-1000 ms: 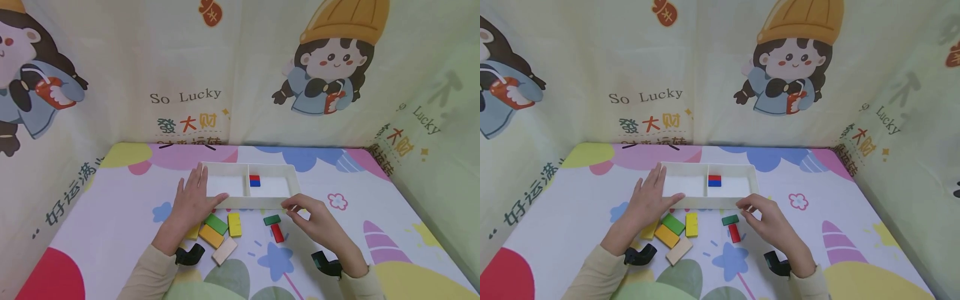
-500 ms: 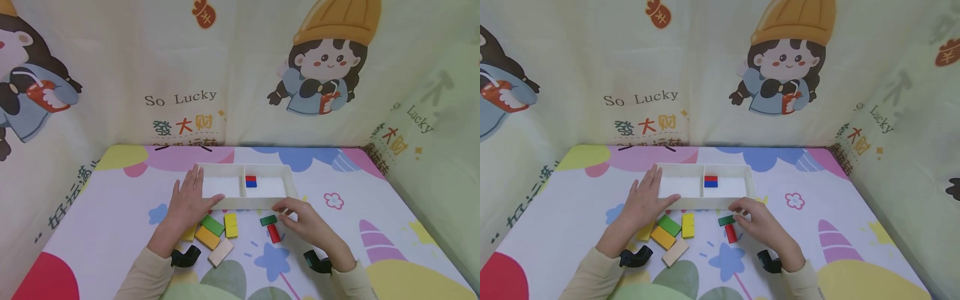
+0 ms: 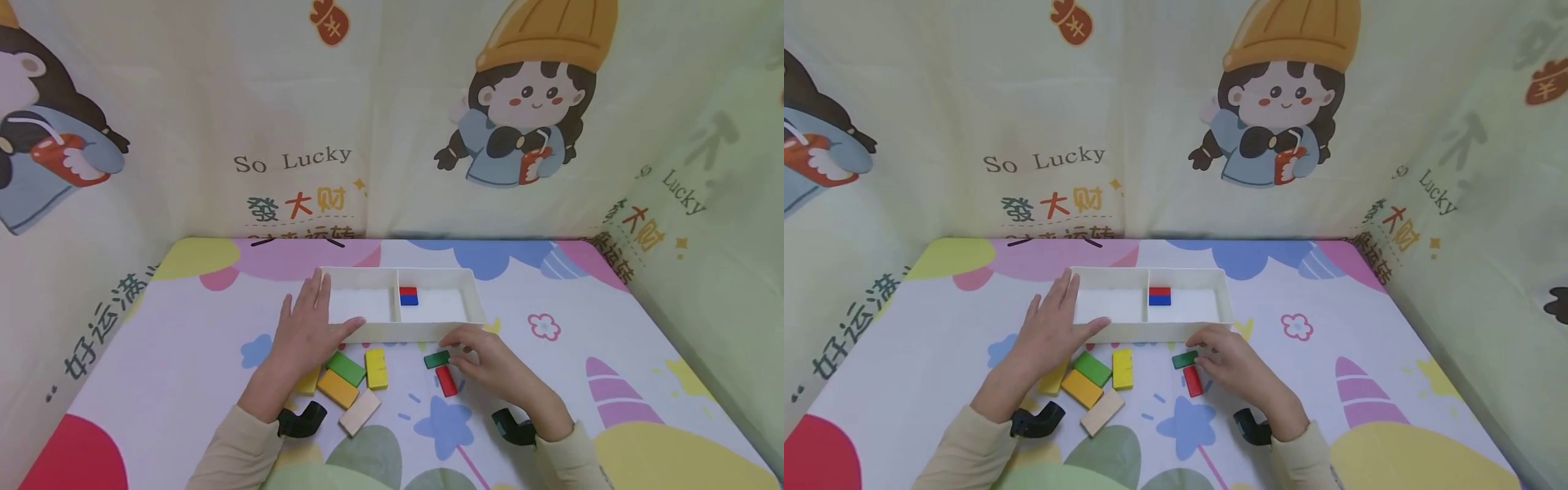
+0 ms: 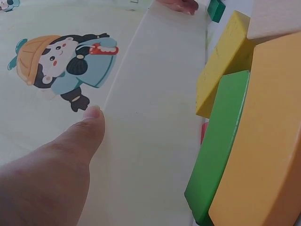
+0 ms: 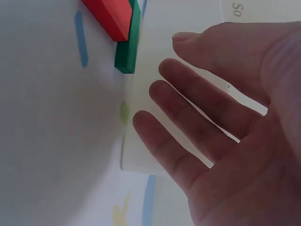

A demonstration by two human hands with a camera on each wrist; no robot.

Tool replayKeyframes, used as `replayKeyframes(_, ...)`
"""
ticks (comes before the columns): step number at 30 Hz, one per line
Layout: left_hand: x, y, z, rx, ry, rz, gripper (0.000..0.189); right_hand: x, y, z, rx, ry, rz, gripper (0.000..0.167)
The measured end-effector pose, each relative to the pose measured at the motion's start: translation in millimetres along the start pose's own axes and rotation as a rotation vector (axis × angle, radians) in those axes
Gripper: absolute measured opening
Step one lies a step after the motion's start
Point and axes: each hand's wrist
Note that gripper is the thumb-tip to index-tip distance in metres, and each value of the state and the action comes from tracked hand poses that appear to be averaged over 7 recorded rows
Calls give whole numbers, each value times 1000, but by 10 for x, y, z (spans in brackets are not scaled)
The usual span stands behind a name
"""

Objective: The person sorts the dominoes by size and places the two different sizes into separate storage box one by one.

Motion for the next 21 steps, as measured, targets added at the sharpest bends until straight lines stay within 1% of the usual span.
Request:
replayKeyframes(6, 2, -3, -2, -4, -4, 4, 106, 29, 29, -21, 56, -4, -66, 24)
replayKeyframes(12, 14, -9, 5, 2, -13, 6, 106, 70, 25, -24, 83, 17, -108, 24)
replayKeyframes(17, 23, -14, -3, -1, -10, 5, 106, 104, 30, -11, 68, -25, -94, 24)
replayKeyframes(21, 17, -10, -11, -4, -6, 6, 106, 154, 42, 6, 33, -89, -53, 25)
Point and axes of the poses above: each hand's wrist, its own y-axis towards the middle knuckle, its own x-axis out of the palm, z = x × y, and after that the axes turned 1 degree about -x, right-handed
